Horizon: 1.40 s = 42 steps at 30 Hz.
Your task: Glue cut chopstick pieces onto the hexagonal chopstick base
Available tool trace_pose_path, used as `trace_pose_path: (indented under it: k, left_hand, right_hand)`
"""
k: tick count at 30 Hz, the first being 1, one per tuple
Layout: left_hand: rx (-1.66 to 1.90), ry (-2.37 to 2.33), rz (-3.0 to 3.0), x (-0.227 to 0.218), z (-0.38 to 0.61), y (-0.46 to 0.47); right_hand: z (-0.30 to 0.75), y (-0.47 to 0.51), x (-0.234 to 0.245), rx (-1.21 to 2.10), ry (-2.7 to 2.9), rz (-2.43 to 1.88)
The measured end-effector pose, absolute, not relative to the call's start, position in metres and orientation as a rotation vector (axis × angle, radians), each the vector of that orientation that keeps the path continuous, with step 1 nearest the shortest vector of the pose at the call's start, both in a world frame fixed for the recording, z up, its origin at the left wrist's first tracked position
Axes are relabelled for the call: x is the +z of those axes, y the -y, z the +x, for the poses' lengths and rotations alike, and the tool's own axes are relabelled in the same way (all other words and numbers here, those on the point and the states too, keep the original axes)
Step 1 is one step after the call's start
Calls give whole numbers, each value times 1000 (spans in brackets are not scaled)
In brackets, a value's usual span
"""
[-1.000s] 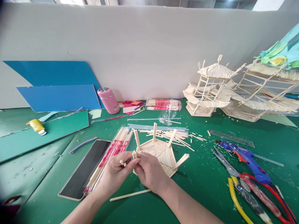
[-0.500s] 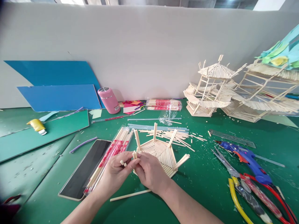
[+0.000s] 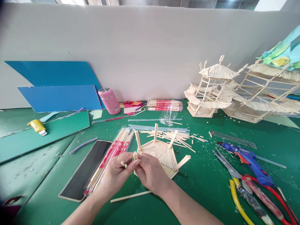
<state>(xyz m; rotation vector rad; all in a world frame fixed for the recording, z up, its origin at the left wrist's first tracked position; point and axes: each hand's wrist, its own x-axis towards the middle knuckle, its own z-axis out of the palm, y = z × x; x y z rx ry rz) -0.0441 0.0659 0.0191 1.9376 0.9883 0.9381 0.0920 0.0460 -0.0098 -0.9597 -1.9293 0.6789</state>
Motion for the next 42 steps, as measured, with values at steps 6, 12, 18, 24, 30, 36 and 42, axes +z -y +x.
trace_pose_path:
  k: [6,12,18,24,30,36,42]
  left_hand:
    - [932,-977,1929,20,-44,-66]
    - [935,-960,1929,18,-45,-66]
    - [939,-953,1935,17,-44,-66]
    - [939,-936,1933,17,-45,-65]
    - [958,-945,1948,17,-45,-66]
    - [960,-934,1942,16,-45,-67]
    - [970,-910,1943,15,-44,-67]
  right_hand:
    - [93,-47,-10,685,1931,-961]
    - [92,-47,-10,684,1930,-955]
    - [93,-46,-10,678,1927,-956]
    - [92,-46,-10,686,1928,-947]
    - [92,-46,-10,688,1930,-956]
    - [92,-45,-11,679,1933,-963]
    - [92,-45,-11,669,1932,-971]
